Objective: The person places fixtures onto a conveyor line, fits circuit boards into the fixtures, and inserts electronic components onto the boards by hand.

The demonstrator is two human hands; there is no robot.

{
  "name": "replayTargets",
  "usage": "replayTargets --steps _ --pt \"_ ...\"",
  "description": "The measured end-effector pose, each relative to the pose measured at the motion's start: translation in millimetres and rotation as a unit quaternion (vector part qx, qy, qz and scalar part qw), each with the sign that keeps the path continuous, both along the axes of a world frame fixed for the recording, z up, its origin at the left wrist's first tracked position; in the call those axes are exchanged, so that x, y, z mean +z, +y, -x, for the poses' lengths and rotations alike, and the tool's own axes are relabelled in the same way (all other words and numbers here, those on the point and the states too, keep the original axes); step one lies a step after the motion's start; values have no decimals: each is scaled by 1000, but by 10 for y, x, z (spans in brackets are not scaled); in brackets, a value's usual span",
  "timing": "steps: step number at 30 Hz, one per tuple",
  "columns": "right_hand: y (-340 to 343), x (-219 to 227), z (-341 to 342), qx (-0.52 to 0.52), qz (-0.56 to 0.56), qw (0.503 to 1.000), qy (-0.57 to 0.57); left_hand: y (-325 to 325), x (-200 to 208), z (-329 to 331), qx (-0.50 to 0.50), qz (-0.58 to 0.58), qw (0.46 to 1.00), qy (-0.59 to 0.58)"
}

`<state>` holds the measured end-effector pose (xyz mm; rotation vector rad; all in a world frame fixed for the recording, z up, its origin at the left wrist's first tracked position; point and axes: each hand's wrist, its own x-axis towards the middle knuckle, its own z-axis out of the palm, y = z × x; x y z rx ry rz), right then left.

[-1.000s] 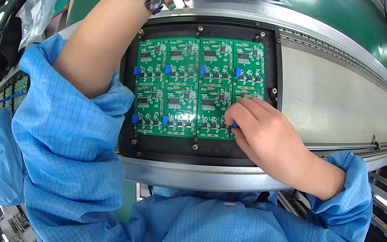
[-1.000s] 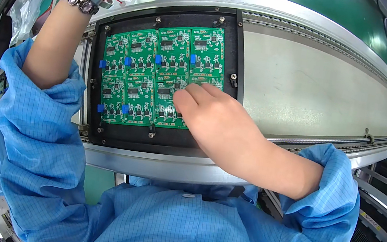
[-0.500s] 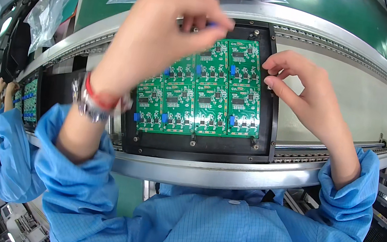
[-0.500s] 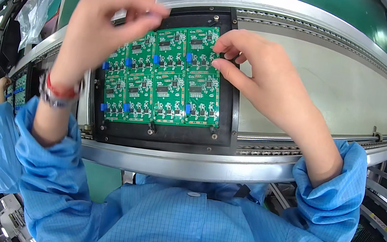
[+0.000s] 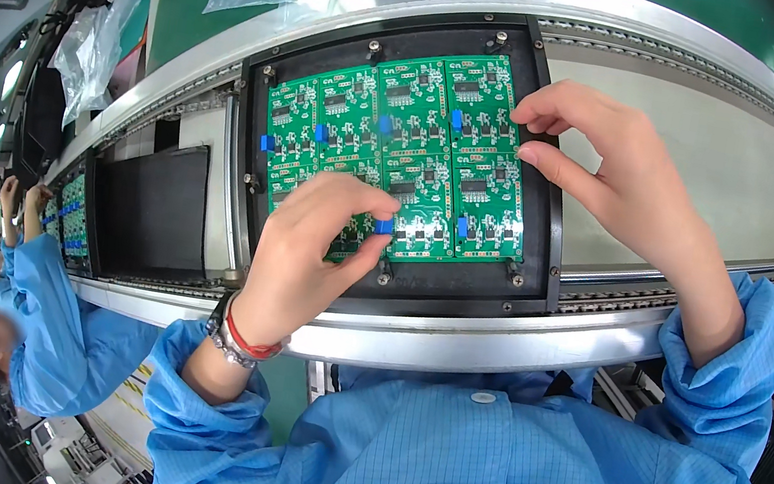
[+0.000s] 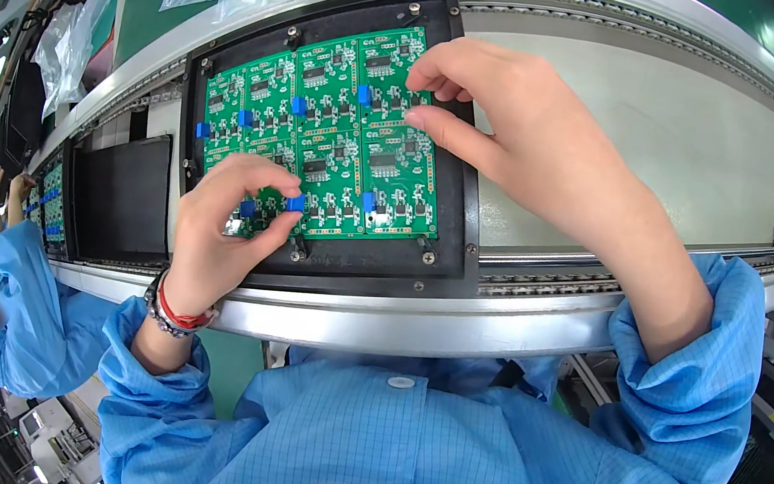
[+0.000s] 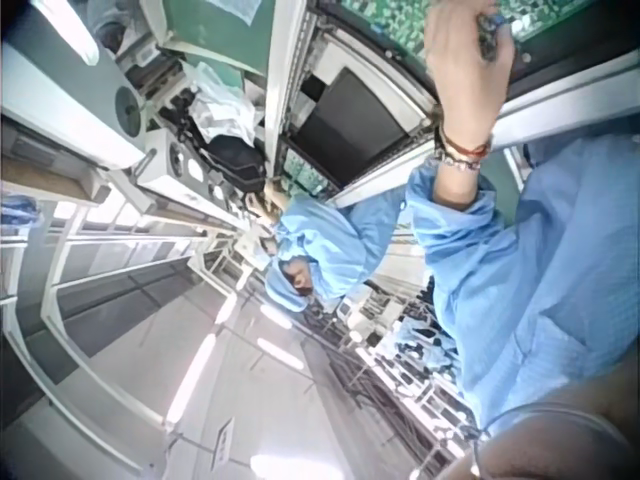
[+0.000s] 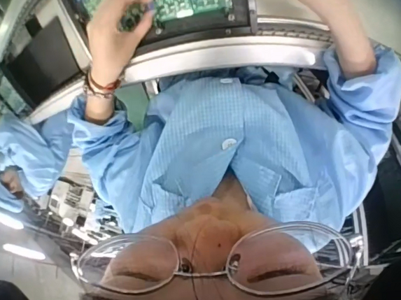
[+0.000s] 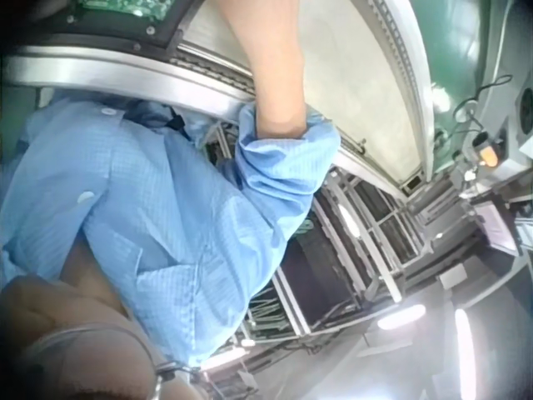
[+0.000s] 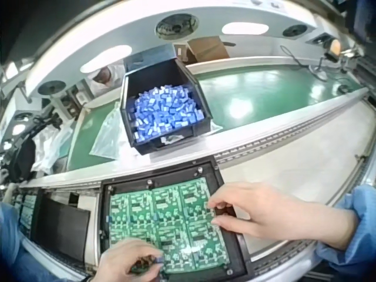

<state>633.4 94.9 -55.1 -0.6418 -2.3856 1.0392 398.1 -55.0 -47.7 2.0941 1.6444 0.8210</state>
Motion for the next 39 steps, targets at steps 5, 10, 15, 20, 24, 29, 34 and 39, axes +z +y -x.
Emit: replayTargets --steps 5,10,15,20,24,29,34,39 --pt "-12 -15 19 6 -7 1000 6 -50 -20 39 33 32 999 -14" --pt "-32 -5 20 11 -20 1000 5 -74 2 31 39 41 998 -11" --pt "-88 41 60 18 -29 999 2 -91 47 21 14 23 999 24" --pt "-170 103 194 -30 -11 999 11 -167 78 114 17 12 999 40" --pt "-180 114 232 -185 3 974 -131 -215 -19 302 -56 -5 997 49" --pt "-240 -120 223 -147 33 984 -97 -369 143 232 -13 -117 993 -22" --pt "-235 -102 124 -98 43 990 -88 -866 303 80 123 -173 975 -65" --pt "-168 -93 89 9 42 997 -67 -1555 431 -694 361 -173 914 -58"
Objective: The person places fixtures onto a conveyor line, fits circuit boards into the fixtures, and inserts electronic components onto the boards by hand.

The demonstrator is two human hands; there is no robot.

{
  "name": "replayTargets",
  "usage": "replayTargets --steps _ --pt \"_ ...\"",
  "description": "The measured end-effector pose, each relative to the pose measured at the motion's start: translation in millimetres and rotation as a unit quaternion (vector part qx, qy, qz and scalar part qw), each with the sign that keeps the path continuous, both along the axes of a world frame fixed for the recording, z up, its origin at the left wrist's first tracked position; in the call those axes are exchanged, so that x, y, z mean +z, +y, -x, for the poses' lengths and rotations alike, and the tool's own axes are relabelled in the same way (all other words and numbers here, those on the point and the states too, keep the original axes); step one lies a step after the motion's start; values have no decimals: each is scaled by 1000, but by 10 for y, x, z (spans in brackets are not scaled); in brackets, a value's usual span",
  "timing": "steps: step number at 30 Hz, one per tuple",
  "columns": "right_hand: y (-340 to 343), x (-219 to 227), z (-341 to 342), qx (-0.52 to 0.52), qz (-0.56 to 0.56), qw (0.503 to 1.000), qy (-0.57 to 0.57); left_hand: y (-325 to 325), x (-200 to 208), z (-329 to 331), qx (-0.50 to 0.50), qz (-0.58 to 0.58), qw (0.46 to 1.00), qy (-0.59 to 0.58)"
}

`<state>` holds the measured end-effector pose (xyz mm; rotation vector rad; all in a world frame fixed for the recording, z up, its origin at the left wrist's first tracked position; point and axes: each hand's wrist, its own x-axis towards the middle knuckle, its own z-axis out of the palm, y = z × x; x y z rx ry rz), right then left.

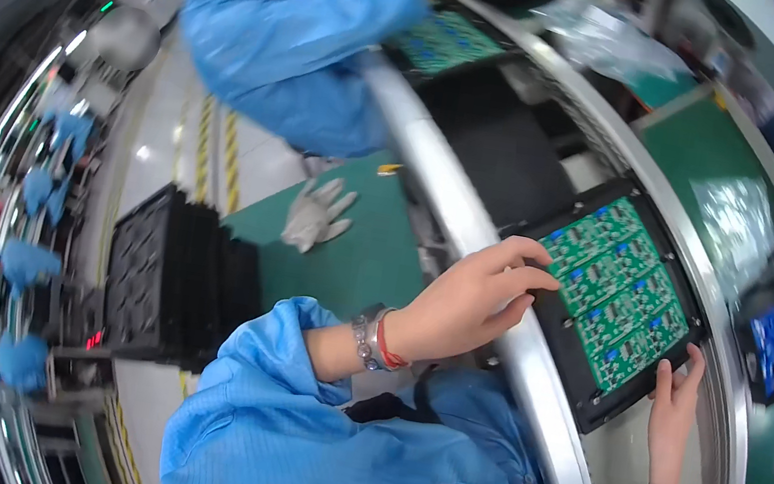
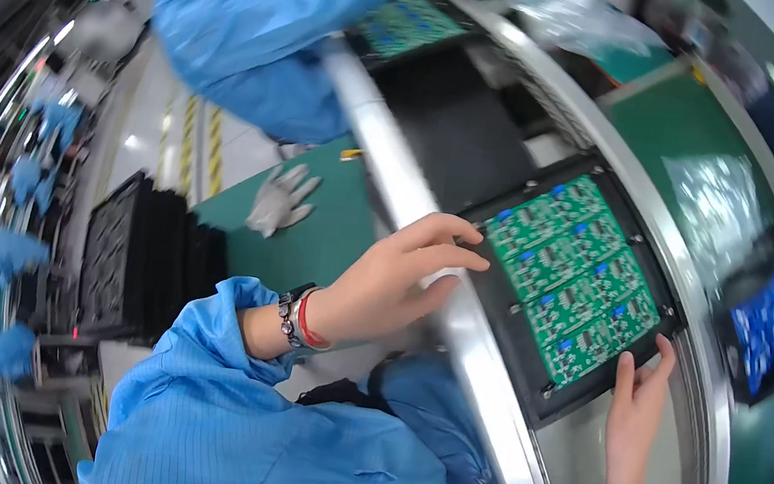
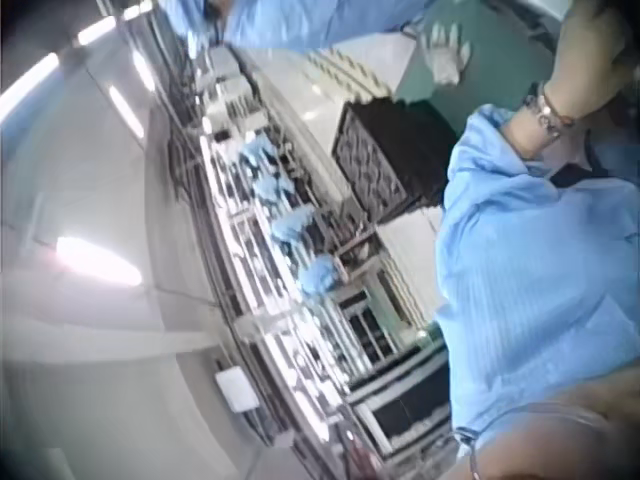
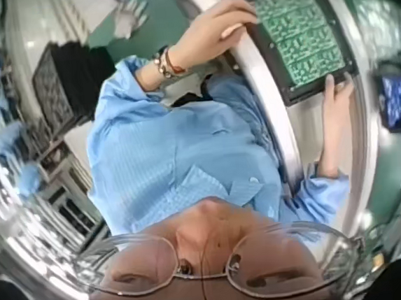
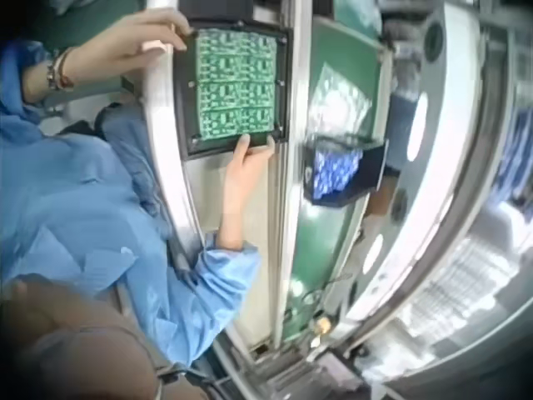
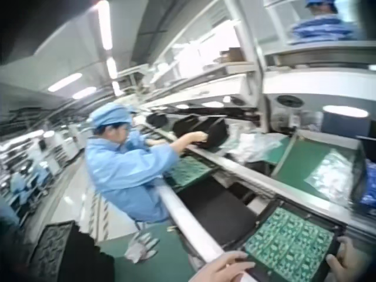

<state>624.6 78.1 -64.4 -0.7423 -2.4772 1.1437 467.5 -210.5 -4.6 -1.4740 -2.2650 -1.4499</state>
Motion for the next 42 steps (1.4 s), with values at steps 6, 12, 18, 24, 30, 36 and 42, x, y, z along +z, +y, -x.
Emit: replayTargets --steps 6,12,18,24,30,36,42 --pt "406 -97 -177 124 55 990 39 -801 893 -1379 324 123 920 183" --pt "490 189 -552 227 235 944 54 -3384 1377 -1412 742 353 560 107" --pt "829 229 -648 218 173 960 33 -5223 346 -1803 783 390 462 -149" --pt "735 351 -680 218 162 961 44 -5195 489 -2006 849 232 465 -92" --pt "712 486 -726 230 136 960 83 -3624 1894 -1772 840 192 469 197" --pt "594 1085 -1093 242 51 945 212 -1278 2458 -1807 460 51 621 632" --pt "382 1660 -1761 152 -176 916 327 309 2295 -1994 230 -87 765 595"
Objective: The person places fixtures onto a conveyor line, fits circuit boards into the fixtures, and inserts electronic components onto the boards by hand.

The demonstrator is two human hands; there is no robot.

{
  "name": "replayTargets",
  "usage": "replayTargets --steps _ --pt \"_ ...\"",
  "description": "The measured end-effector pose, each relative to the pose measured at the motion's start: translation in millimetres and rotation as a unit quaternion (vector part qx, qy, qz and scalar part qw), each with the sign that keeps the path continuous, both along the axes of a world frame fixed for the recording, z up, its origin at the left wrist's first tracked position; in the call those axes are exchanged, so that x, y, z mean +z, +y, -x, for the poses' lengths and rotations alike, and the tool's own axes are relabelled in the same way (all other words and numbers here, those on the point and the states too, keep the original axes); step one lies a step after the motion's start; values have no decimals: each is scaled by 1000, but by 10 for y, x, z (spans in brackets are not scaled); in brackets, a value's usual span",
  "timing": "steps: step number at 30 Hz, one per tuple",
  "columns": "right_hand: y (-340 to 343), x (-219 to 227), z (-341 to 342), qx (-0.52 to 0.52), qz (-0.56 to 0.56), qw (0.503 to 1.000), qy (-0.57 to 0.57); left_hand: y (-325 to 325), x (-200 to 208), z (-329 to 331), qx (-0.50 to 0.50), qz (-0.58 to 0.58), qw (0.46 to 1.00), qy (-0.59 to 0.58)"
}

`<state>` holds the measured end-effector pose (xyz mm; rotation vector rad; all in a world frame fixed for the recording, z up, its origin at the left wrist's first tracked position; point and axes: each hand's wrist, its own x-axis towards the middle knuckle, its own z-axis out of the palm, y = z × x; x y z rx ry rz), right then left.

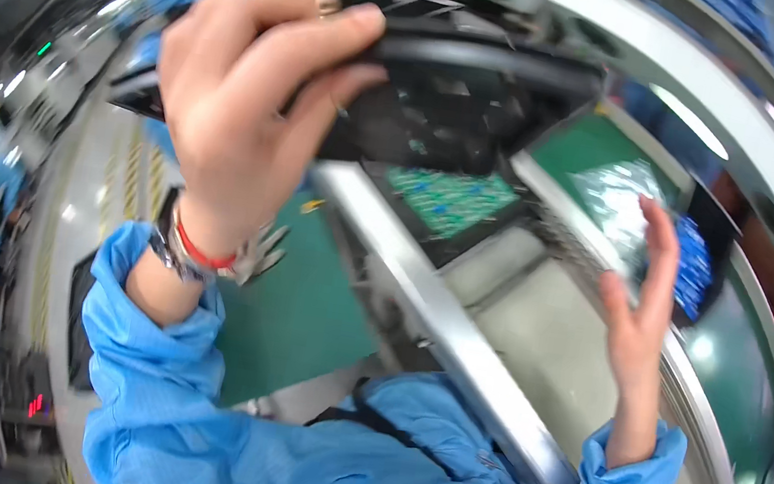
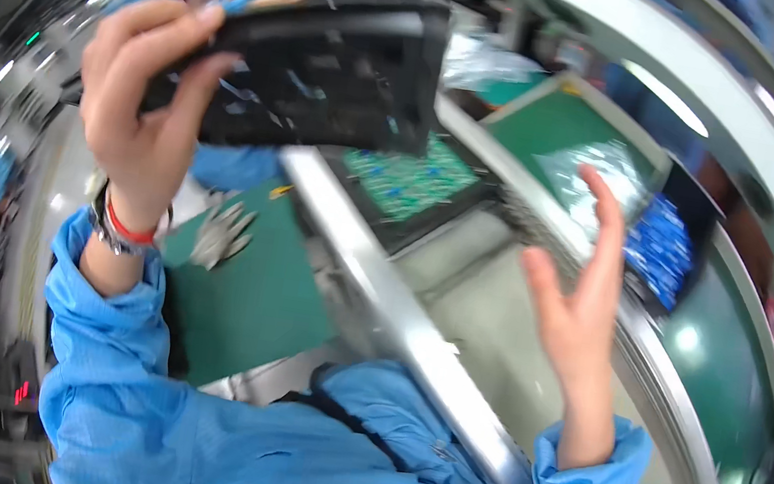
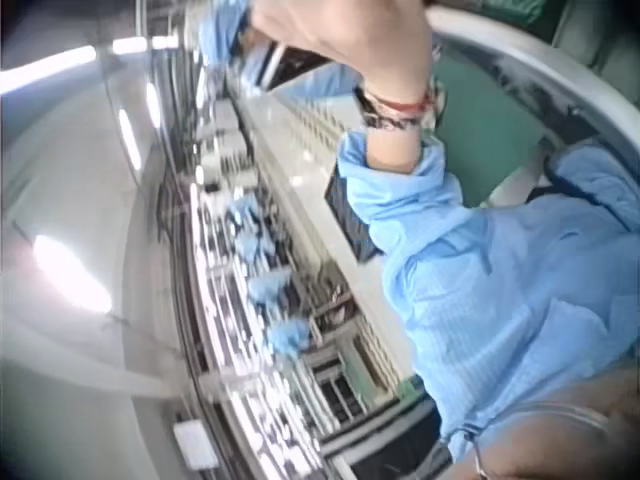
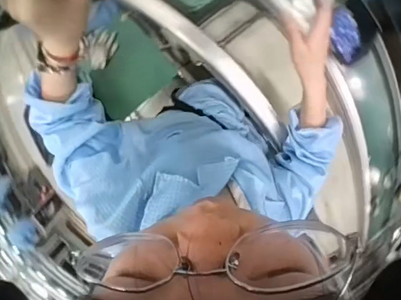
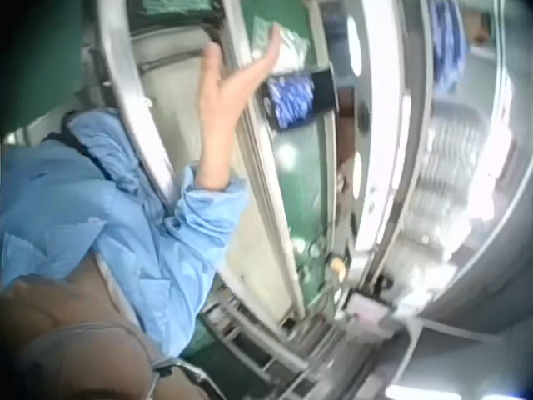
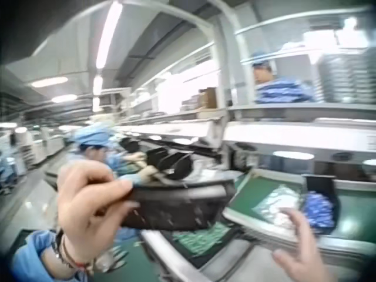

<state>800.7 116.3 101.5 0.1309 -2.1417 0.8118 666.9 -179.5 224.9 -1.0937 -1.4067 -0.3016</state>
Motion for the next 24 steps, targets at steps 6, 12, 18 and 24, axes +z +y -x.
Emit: replayTargets --steps 6,12,18,24 --pt "108 -110 -1178 -199 65 975 67 1588 -347 -256 -426 67 867 -250" --pt "-35 -253 -2305 -337 300 882 133 2366 -535 -391 -448 209 832 -251" --pt "278 -762 -2613 -368 683 627 76 2325 -1908 -624 -422 329 229 -813" --pt "594 -1190 -2566 -325 757 565 -30 2671 -2269 -580 -348 236 -62 -905"
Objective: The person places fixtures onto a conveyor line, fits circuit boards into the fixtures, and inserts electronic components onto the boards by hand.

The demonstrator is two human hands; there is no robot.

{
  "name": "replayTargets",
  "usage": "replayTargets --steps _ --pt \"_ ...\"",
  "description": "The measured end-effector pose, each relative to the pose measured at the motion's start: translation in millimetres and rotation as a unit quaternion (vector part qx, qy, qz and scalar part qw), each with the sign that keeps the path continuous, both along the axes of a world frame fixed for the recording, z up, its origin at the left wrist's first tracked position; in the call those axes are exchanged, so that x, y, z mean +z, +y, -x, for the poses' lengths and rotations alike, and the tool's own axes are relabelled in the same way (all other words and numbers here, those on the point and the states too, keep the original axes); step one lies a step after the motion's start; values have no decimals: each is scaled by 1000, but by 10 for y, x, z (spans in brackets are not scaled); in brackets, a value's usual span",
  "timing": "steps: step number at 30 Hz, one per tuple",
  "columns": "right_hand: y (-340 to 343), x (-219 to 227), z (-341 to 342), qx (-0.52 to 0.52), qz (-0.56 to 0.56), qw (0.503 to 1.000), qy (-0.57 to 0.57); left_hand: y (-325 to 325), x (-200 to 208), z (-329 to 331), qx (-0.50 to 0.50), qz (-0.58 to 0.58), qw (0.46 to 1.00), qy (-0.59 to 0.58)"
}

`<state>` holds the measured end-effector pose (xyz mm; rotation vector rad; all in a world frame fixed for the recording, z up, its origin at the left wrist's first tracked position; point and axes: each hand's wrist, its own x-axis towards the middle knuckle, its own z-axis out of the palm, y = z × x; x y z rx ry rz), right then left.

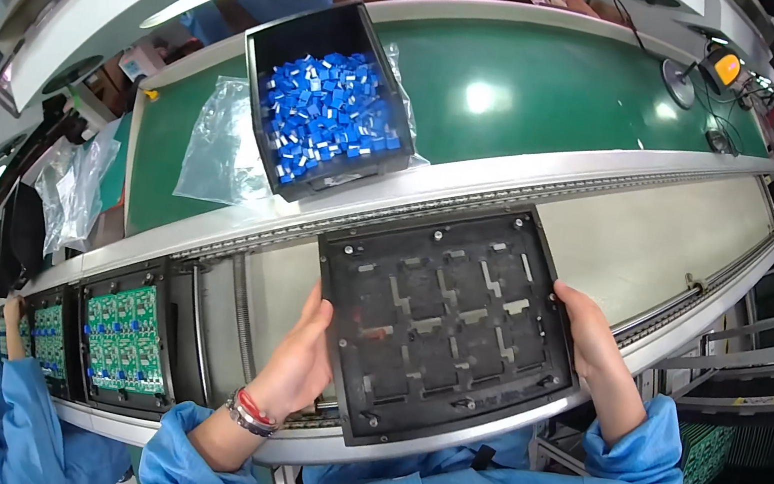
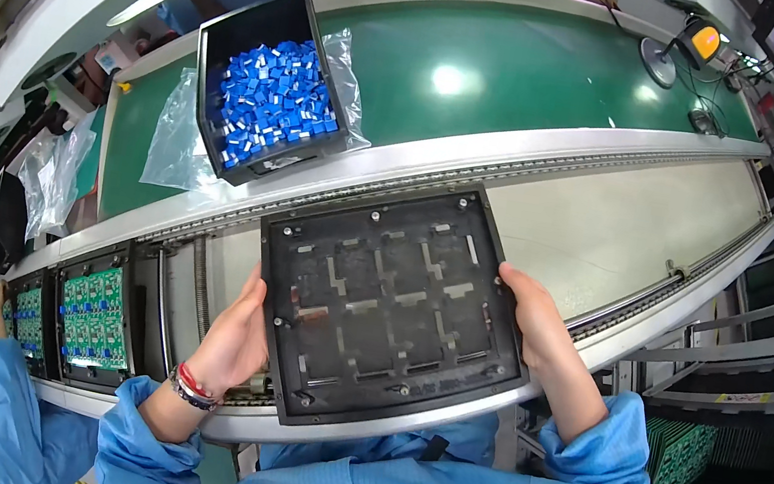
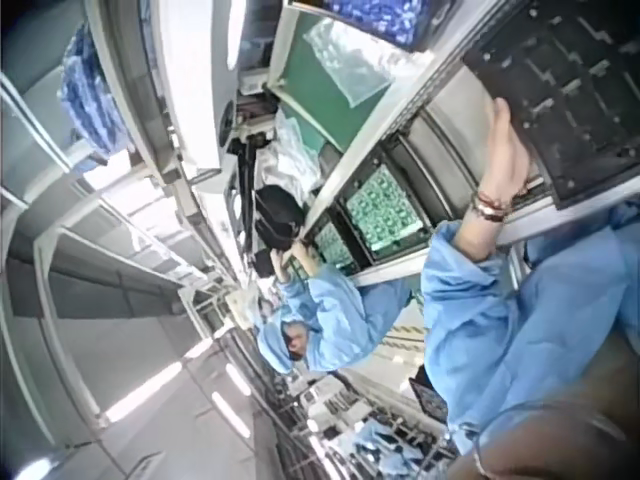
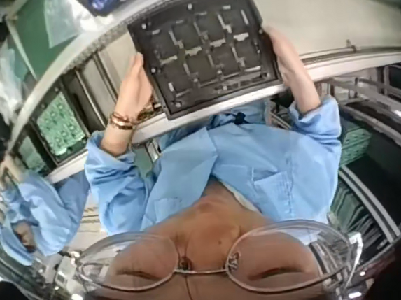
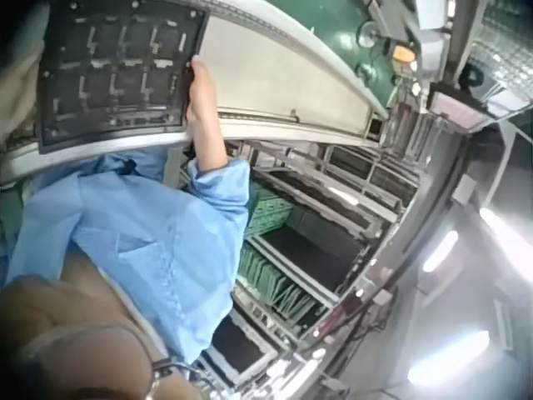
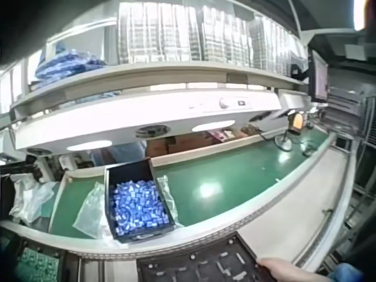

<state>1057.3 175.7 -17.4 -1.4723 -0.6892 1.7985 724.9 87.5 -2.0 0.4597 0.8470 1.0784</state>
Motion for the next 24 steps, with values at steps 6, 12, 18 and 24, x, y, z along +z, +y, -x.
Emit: replayTargets --steps 6,12,18,24 --pt "158 -62 220 -7 29 1000 -7 168 -84 186 10 23 999 21" --pt "117 -116 197 -24 4 1000 -15 80 -140 121 57 33 995 72" --pt "107 -143 151 9 -16 1000 -25 141 -110 -4 67 66 994 58" --pt "-187 121 -134 -67 -371 839 -392 269 -416 -1 41 -5 997 59"
